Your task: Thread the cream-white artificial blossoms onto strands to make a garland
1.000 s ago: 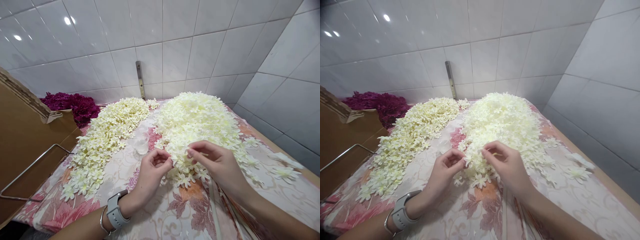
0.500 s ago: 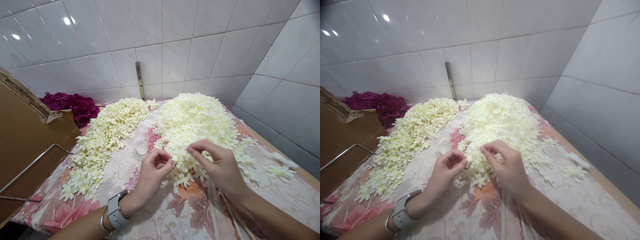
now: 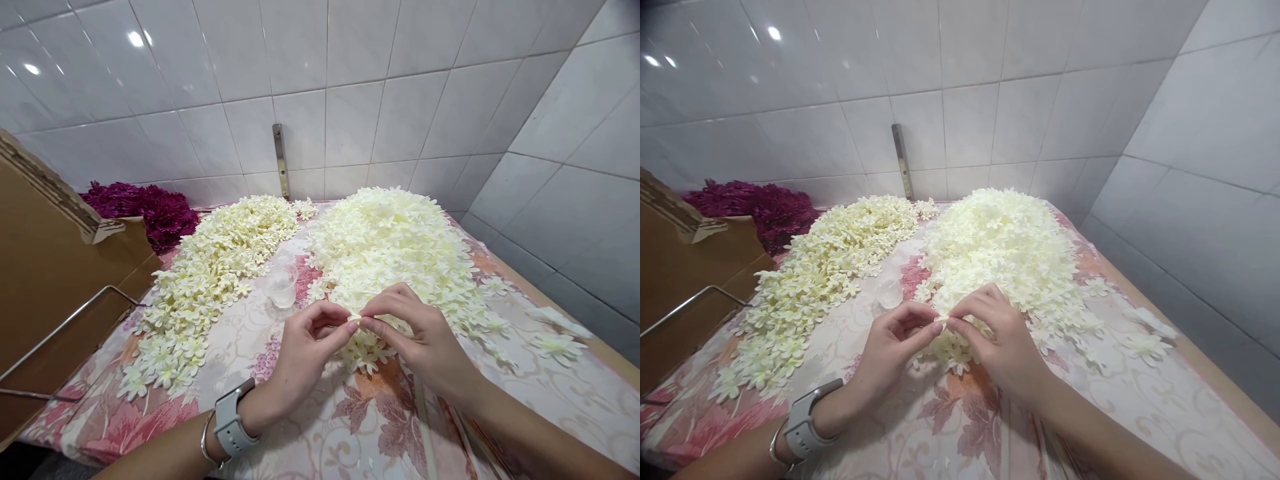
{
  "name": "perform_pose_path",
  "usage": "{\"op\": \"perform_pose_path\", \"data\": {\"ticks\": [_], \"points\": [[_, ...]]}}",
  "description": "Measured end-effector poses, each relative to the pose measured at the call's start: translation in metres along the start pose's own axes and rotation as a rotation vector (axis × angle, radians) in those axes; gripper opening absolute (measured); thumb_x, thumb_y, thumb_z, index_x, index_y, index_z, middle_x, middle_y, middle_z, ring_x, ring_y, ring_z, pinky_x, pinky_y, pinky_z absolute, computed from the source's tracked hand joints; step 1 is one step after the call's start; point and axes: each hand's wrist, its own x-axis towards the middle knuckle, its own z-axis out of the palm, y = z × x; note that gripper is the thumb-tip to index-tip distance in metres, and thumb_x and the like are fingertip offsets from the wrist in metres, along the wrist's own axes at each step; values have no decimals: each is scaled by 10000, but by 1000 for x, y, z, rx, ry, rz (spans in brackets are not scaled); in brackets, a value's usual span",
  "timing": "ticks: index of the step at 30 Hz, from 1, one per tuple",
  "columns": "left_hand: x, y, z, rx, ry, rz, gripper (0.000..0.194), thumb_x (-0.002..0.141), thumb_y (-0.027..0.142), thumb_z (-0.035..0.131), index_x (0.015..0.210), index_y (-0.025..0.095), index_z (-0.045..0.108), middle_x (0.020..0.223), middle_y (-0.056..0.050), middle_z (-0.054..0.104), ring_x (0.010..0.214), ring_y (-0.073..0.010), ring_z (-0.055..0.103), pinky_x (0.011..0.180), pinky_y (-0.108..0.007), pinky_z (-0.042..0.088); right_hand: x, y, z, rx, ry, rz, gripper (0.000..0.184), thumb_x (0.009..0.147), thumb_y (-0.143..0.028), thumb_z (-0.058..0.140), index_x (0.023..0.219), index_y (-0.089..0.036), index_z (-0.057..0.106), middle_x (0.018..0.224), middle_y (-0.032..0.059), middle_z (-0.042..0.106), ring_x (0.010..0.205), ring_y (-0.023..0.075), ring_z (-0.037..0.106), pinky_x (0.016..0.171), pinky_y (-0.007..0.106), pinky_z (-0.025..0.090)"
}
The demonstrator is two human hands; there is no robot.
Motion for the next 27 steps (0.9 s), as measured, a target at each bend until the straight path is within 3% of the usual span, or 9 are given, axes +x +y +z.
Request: {"op": "perform_pose_path", "data": {"ticks": [4,8,13,16,18,21,24,27], "points": [[0,-1,-1,3,-21,27,108,708,247,699,747,170,635,762,-11,644,727,-132,610,679,-223,489,2,1,-3,121,-28,174,139,830,-287,564,733,-223,640,748,31,628,775,190,564,683,320,447],[0,-2,-1,-18,-21,20,99,715,235,694,743,173,621,745,1,632,709,-116,603,651,-204,483,3,2,-2,205,-67,281,163,805,-325,586,702,-206,628,698,13,611,695,166,553,609,289,427],[1,-3,0,-62,-10,-12,104,720,224,688,766,174,609,759,-1,627,718,-116,606,638,-205,482,1,0,0,151,-38,244,130,814,-301,563,734,-201,586,709,14,593,664,153,527,600,288,429],[2,-3,0,-82,26,5,111,720,230,688,765,176,602,767,1,619,749,-119,599,687,-216,482,1,-1,-1,68,15,215,171,768,-329,618,874,-198,590,797,33,608,702,165,543,620,299,450],[2,-3,-1,-90,47,8,121,723,233,685,784,183,593,777,2,616,768,-122,595,708,-224,479,2,-2,-3,117,-48,237,231,780,-361,607,949,-204,602,851,39,623,737,169,565,625,291,462],[3,-2,-2,-41,65,3,137,731,238,677,815,191,580,802,0,614,791,-129,588,686,-216,472,4,-2,-6,249,-188,266,207,846,-363,519,814,-206,650,783,31,639,721,162,579,608,270,452],[1,0,-3,60,98,55,122,745,251,666,810,194,581,826,2,599,802,-129,584,656,-206,469,4,-1,-7,307,-169,324,243,830,-369,544,712,-189,657,704,25,629,648,148,557,560,257,423],[0,3,-3,170,43,140,98,762,269,655,821,194,633,869,-10,621,846,-139,594,712,-221,485,2,0,-6,375,-148,357,229,808,-368,577,705,-181,660,703,25,625,653,143,550,573,253,419]]}}
